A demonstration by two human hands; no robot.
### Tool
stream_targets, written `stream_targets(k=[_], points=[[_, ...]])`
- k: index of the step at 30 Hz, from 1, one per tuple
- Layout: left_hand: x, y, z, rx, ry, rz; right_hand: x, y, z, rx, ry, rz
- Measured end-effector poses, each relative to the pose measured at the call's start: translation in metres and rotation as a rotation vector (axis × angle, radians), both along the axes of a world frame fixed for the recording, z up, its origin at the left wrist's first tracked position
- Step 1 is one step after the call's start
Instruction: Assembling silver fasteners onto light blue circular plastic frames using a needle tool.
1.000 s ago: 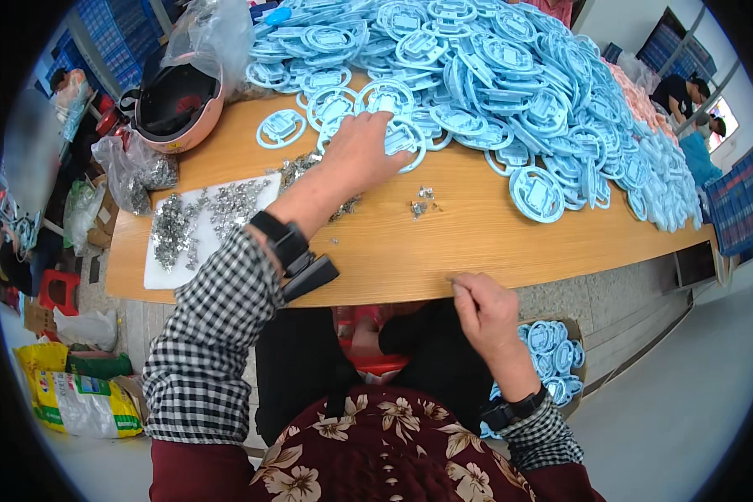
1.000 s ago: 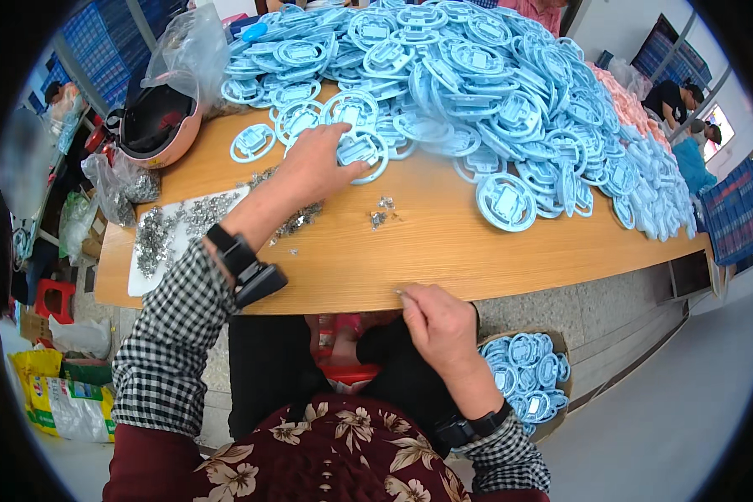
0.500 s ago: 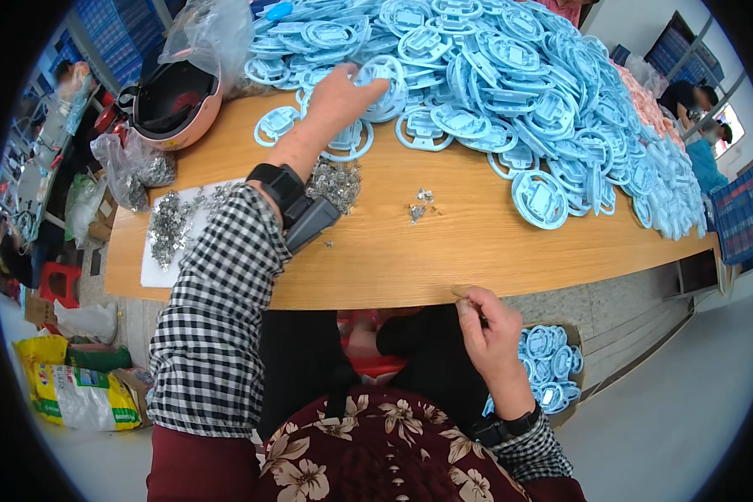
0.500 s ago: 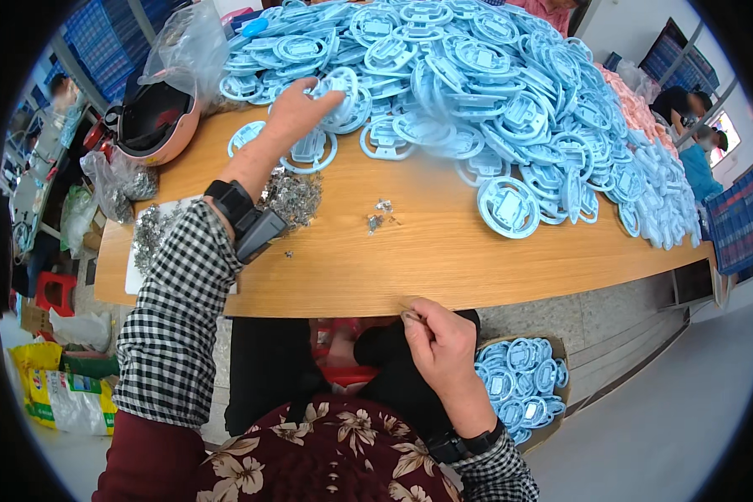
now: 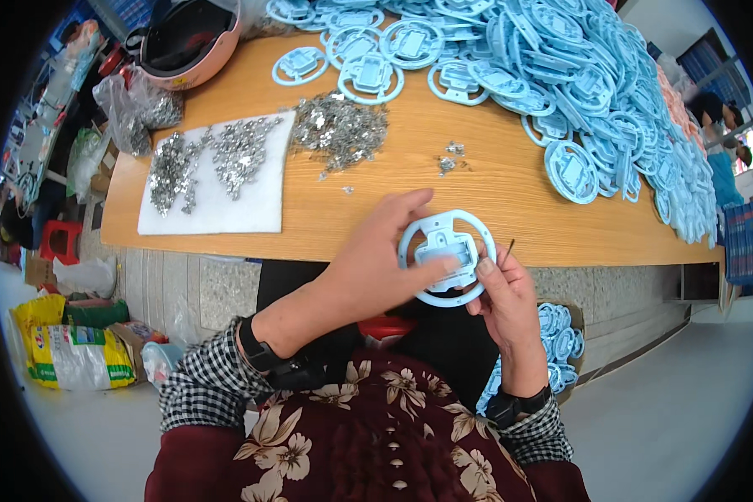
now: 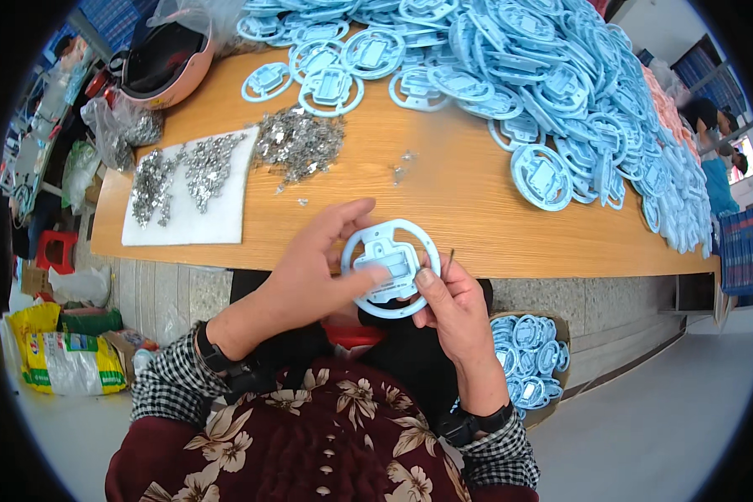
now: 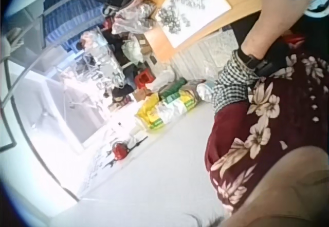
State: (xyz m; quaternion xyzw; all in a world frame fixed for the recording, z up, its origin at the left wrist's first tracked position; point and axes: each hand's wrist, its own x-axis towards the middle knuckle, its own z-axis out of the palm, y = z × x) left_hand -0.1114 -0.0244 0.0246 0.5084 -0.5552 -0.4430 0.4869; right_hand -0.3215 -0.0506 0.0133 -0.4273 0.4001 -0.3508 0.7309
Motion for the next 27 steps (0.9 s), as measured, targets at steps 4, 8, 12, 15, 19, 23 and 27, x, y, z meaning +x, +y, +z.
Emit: stream_targets(k=[4, 8, 12, 15, 19, 23, 27], points=[[0.026, 0.016, -0.014, 0.447, 0.605, 0.010, 0.026, 0.004, 0.010, -0.034, 0.055, 0.140], [0.050, 0.033, -0.022, 0.409, 0.720, 0.176, 0.054, -0.014, 0.025, -0.193, 0.155, 0.254], [0.068, 0.041, -0.014, 0.368, 0.569, 0.220, 0.090, -0.041, 0.009, -0.753, 0.557, 0.167], [0.078, 0.047, -0.016, 0.330, 0.492, 0.231, 0.122, -0.049, 0.014, -0.930, 0.704, 0.190], [0.087, 0.051, -0.016, 0.267, 0.406, 0.246, 0.150, -0.053, 0.012, -0.940, 0.734, 0.159], [0.098, 0.057, -0.020, 0.261, 0.462, 0.246, 0.180, -0.048, 0.028, -1.009, 0.721, 0.240], [0.108, 0.066, -0.015, 0.281, 0.462, 0.248, 0.221, -0.057, 0.034, -1.131, 0.726, 0.402]])
